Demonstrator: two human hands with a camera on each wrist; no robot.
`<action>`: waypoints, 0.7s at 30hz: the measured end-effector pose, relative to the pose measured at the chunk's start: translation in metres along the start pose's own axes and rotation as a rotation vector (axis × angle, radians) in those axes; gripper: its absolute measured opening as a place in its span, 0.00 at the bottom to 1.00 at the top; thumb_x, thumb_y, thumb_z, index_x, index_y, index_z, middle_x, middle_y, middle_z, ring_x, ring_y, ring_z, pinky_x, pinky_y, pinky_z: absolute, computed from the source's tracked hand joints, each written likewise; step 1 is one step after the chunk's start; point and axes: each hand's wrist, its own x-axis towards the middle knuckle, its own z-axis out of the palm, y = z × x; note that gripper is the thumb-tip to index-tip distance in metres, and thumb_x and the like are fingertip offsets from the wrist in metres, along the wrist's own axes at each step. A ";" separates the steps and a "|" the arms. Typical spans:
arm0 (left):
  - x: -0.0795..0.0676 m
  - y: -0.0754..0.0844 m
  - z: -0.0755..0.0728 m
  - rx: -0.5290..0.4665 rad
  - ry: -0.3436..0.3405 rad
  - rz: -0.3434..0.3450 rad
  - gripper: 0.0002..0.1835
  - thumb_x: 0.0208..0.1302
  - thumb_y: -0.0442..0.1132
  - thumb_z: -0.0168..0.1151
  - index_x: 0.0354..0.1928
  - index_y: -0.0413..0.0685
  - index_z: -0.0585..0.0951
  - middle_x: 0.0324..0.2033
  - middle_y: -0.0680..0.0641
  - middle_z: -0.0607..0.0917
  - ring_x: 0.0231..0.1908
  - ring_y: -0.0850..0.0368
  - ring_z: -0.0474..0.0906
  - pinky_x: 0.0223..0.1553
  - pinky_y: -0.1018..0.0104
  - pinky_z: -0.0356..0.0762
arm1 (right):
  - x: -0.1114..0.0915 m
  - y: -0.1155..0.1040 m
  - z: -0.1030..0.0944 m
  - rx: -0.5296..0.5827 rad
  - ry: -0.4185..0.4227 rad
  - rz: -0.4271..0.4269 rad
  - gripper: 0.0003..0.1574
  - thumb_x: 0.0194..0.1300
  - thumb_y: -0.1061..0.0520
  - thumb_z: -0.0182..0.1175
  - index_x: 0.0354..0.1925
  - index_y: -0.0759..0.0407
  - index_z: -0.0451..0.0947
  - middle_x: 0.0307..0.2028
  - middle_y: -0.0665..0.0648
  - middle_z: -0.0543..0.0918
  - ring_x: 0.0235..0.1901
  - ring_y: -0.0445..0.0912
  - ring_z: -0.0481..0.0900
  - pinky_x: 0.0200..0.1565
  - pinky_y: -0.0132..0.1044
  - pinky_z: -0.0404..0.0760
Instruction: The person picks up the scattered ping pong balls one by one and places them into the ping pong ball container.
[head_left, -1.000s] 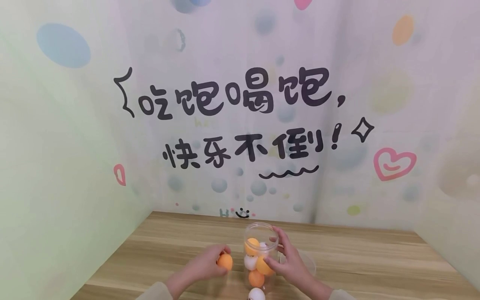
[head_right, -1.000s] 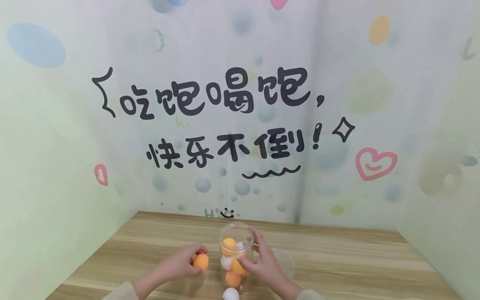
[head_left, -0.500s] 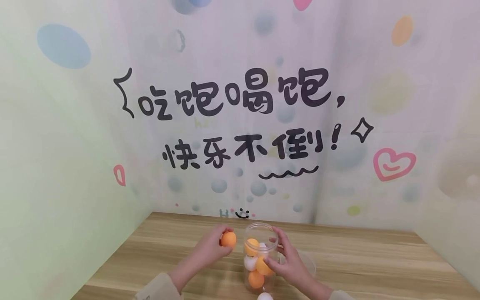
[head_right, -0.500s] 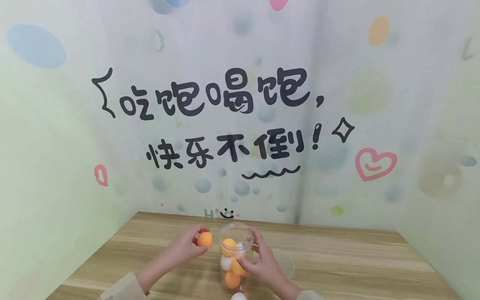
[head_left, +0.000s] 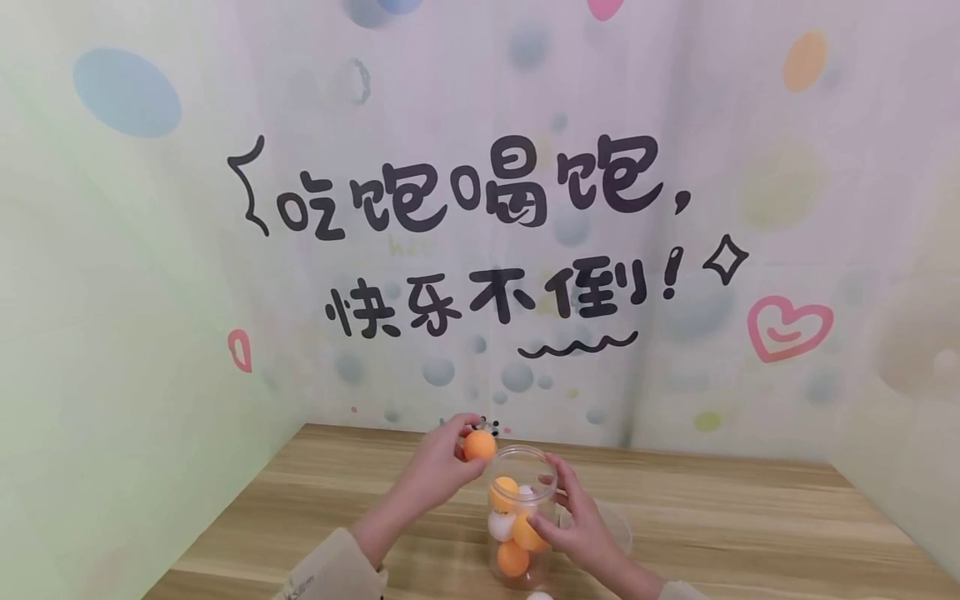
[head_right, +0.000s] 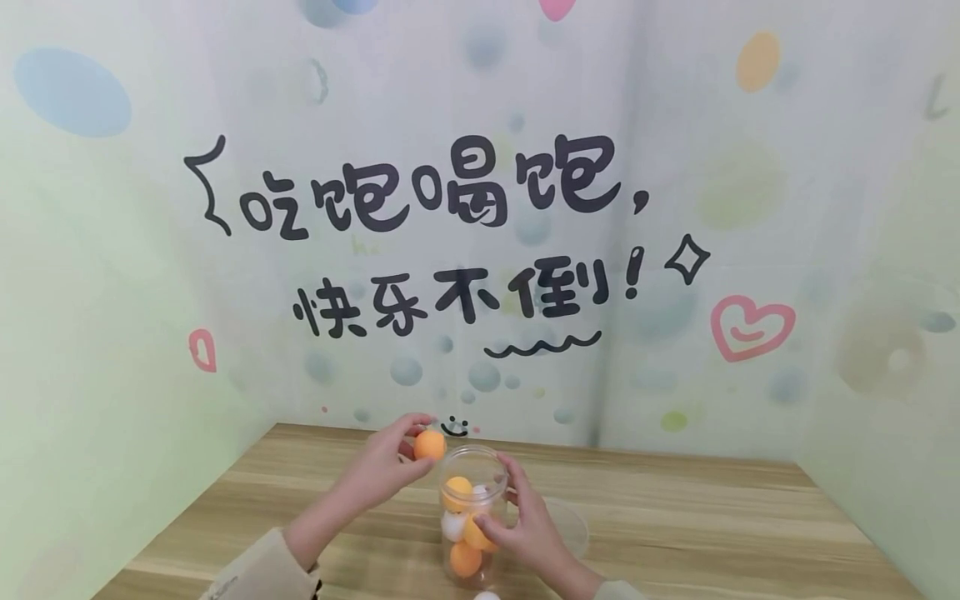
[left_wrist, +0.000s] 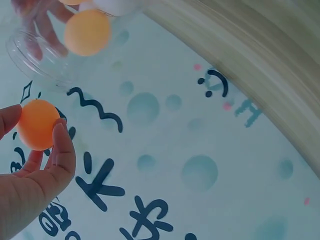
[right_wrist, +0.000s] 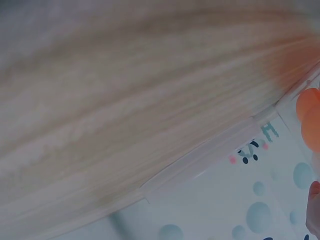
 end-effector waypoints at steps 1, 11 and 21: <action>0.001 0.003 0.002 -0.004 -0.006 0.008 0.22 0.51 0.31 0.63 0.51 0.37 0.73 0.42 0.42 0.80 0.31 0.57 0.73 0.30 0.71 0.75 | 0.000 0.000 0.000 -0.004 -0.001 -0.015 0.44 0.48 0.64 0.68 0.61 0.63 0.60 0.53 0.64 0.72 0.48 0.45 0.74 0.46 0.34 0.77; 0.006 0.019 0.024 0.001 -0.067 0.052 0.18 0.52 0.32 0.64 0.47 0.40 0.76 0.40 0.47 0.79 0.38 0.54 0.73 0.37 0.67 0.76 | 0.001 0.003 0.000 0.016 -0.027 0.024 0.43 0.50 0.62 0.67 0.62 0.62 0.59 0.58 0.68 0.69 0.49 0.51 0.74 0.47 0.34 0.76; 0.005 0.022 0.031 0.023 -0.091 0.063 0.21 0.52 0.33 0.64 0.50 0.39 0.75 0.46 0.42 0.78 0.40 0.51 0.74 0.39 0.64 0.75 | 0.001 0.006 0.001 0.021 -0.013 -0.043 0.43 0.50 0.64 0.67 0.61 0.64 0.59 0.56 0.67 0.70 0.48 0.39 0.73 0.47 0.32 0.76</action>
